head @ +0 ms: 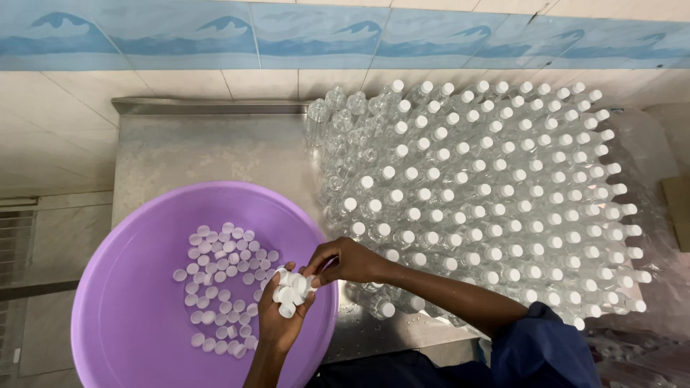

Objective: The person repeatedly picks up white bottle caps from a purple basin and screws them onto clear plastic bottles arranged on a metal table. The person works systematically across the rows of bottles, securing each cap by hand.

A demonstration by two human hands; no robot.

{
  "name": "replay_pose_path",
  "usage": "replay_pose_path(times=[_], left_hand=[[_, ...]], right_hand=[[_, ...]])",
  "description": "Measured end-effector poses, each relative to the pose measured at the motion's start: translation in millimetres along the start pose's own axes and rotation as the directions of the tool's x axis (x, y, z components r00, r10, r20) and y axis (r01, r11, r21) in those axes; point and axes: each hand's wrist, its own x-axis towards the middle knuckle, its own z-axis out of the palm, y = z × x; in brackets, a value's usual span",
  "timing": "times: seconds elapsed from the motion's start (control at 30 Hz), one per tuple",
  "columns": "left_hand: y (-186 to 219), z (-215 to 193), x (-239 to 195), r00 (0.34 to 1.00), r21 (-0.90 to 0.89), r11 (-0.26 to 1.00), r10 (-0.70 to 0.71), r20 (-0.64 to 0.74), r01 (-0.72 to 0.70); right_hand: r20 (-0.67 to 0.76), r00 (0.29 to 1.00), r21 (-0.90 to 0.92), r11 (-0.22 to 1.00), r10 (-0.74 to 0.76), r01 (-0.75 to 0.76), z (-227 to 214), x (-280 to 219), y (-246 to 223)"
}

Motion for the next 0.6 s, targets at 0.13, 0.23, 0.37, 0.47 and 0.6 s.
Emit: replay_pose_path(times=[0.13,0.23,0.37,0.47,0.6], left_hand=[[-6,1,9,0.996,-0.032,0.999,-0.019,-0.088,0.016],[-5,12,11,1.000,-0.090,0.996,-0.022,-0.008,0.021],[-2,4,20,0.998,-0.099,0.995,0.014,0.058,-0.008],[0,-10,21,0.998,-0.143,0.989,0.031,0.046,-0.025],[-3,-22,19,0.998,-0.120,0.991,0.056,0.004,-0.055]], right_hand=[[0.005,0.996,0.030,0.996,0.090,-0.090,-18,-5,-22],[-0.119,0.974,0.024,0.982,0.190,-0.189,-53,-7,-63],[-0.497,0.868,-0.394,0.890,0.002,-0.228,-156,29,-46],[-0.601,0.683,-0.724,0.645,-0.416,-0.245,-248,59,-10],[-0.509,0.679,-0.817,0.547,-0.529,-0.186,-341,110,25]])
